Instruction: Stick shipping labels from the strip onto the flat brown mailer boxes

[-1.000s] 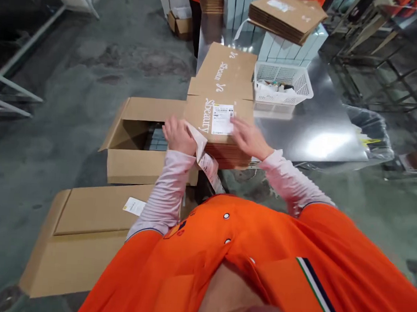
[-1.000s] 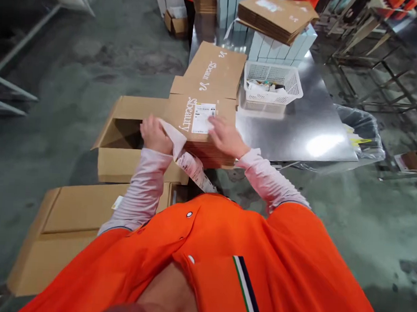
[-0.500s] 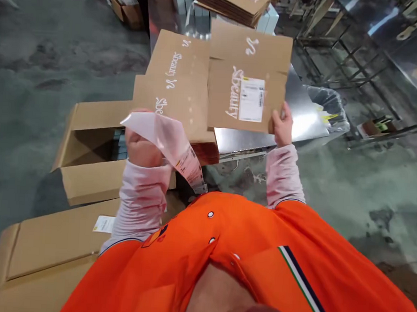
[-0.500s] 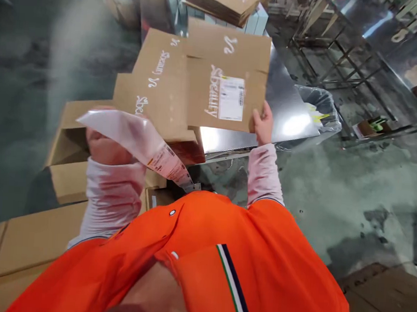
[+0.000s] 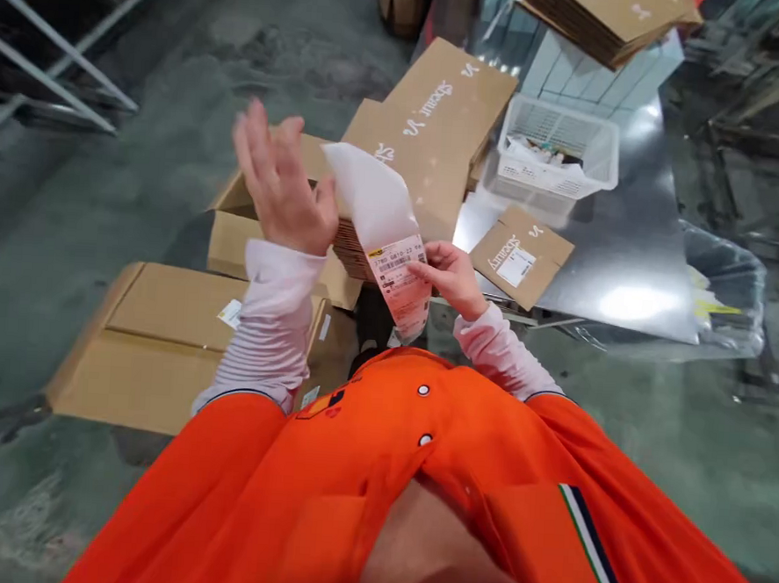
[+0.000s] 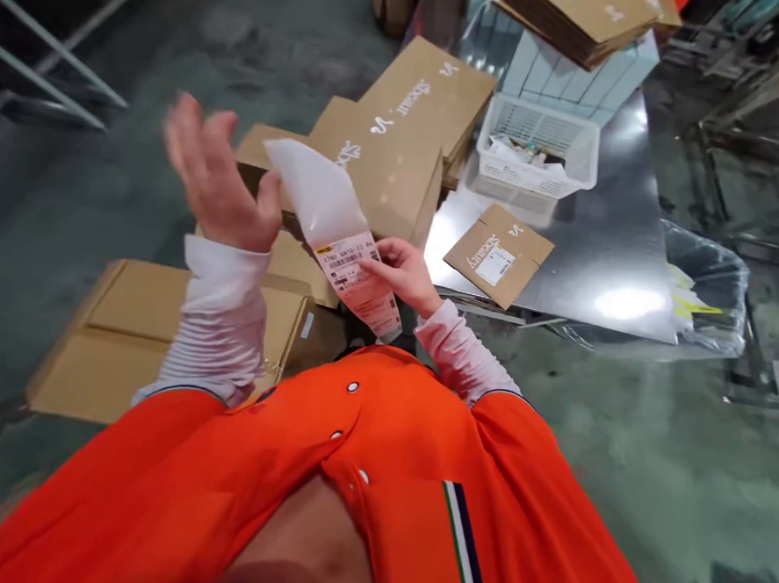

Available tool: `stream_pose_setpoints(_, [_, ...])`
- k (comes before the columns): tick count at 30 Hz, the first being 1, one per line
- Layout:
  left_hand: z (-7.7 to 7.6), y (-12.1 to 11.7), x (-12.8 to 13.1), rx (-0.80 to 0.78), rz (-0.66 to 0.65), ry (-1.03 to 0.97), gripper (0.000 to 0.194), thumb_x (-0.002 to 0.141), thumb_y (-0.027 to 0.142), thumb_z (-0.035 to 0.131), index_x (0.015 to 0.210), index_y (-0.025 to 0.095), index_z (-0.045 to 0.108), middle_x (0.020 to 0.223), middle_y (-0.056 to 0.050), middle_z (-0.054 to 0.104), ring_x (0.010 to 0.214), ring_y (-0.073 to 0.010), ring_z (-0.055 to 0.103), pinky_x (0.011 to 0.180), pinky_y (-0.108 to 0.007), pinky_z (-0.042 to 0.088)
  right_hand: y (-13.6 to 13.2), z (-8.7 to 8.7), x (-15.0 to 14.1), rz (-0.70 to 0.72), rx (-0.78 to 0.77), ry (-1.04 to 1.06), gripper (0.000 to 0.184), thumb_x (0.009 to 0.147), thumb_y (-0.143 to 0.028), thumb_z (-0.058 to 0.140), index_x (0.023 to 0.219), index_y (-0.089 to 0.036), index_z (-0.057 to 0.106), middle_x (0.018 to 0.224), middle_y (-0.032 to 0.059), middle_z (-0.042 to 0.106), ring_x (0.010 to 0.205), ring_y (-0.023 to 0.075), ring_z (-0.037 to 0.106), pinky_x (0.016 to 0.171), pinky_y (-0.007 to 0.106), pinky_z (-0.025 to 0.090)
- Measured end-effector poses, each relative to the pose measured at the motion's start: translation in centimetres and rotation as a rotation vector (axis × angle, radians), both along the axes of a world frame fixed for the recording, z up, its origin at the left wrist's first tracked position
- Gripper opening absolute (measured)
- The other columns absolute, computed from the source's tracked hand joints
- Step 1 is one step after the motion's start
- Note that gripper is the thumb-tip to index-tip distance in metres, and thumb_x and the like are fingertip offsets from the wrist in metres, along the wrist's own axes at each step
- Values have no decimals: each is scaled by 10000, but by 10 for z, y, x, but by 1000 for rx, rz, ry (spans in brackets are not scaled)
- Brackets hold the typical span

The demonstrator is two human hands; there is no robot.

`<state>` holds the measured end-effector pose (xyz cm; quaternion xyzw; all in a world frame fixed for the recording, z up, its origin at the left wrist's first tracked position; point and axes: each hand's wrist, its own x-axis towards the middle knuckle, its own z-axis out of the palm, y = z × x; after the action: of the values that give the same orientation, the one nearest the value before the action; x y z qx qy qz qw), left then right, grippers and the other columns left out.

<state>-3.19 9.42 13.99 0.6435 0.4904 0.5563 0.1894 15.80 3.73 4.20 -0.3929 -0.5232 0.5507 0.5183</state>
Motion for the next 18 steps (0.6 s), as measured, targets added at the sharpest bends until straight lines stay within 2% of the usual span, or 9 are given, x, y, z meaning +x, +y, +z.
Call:
stream_pose_setpoints(1, [-1,-11,-7,85,-31,91,615,637,128,823,1204,78,589,1460,-154,484,1466,-242,273,1230,-437,109,-1,0,-2,-38,-21,19,509,597,-621,807,794,-211,578,769,2,673,712,153,634,685,306,556])
stream_pose_setpoints(2, [-5,-21,-10,91,-92,118,650,607,154,850,1207,91,607,1433,-151,514,1451,-256,308,1224,-426,147,-1,-1,-4,-69,-28,22,507,588,-616,814,772,-215,565,736,-7,658,679,148,622,657,302,551])
stream_pose_setpoints(4, [-21,-39,-8,-139,-237,-69,587,563,214,885,1104,130,675,1190,-121,673,1276,-294,531,1118,-421,361,0,2,-7,-124,7,-9,497,616,-636,787,751,-219,552,711,-8,638,664,153,613,647,312,548])
stream_pose_setpoints(6, [-44,-46,1,-377,-287,-370,481,523,263,903,946,138,712,945,-84,717,1041,-286,656,937,-385,496,1,11,-9,-196,111,-123,493,645,-651,760,817,-224,583,793,19,657,749,180,632,705,342,558])
stream_pose_setpoints(8, [-65,-45,8,-488,-321,-558,404,508,290,905,831,135,717,825,-61,709,868,-240,676,820,-341,522,3,26,-9,-234,246,-329,519,677,-623,753,993,-230,629,965,66,678,900,217,639,803,379,553])
stream_pose_setpoints(10, [-79,-41,11,-541,-361,-635,348,514,293,902,764,136,717,778,-47,705,773,-195,657,763,-302,514,6,45,-8,-166,346,-537,491,750,-555,721,1119,-238,650,1043,84,686,954,231,635,844,389,538])
stream_pose_setpoints(13, [-87,-39,14,-565,-296,-701,277,575,297,883,630,142,659,662,0,649,639,-125,587,650,-236,470,13,68,-9,5,378,-716,251,858,-437,631,958,-233,738,880,54,725,808,208,654,772,352,522])
stream_pose_setpoints(16, [-90,-39,18,-489,-136,-735,443,634,301,862,491,152,470,512,61,474,508,-63,440,531,-187,379,20,77,-16,3,316,-794,224,846,-406,659,809,-205,751,763,41,725,699,192,647,687,320,494])
stream_pose_setpoints(18, [-92,-36,18,-427,-102,-740,505,642,312,860,481,157,407,492,73,413,489,-53,394,511,-177,358,24,77,-20,-23,246,-803,241,805,-427,708,793,-189,745,719,39,712,656,186,633,645,311,486])
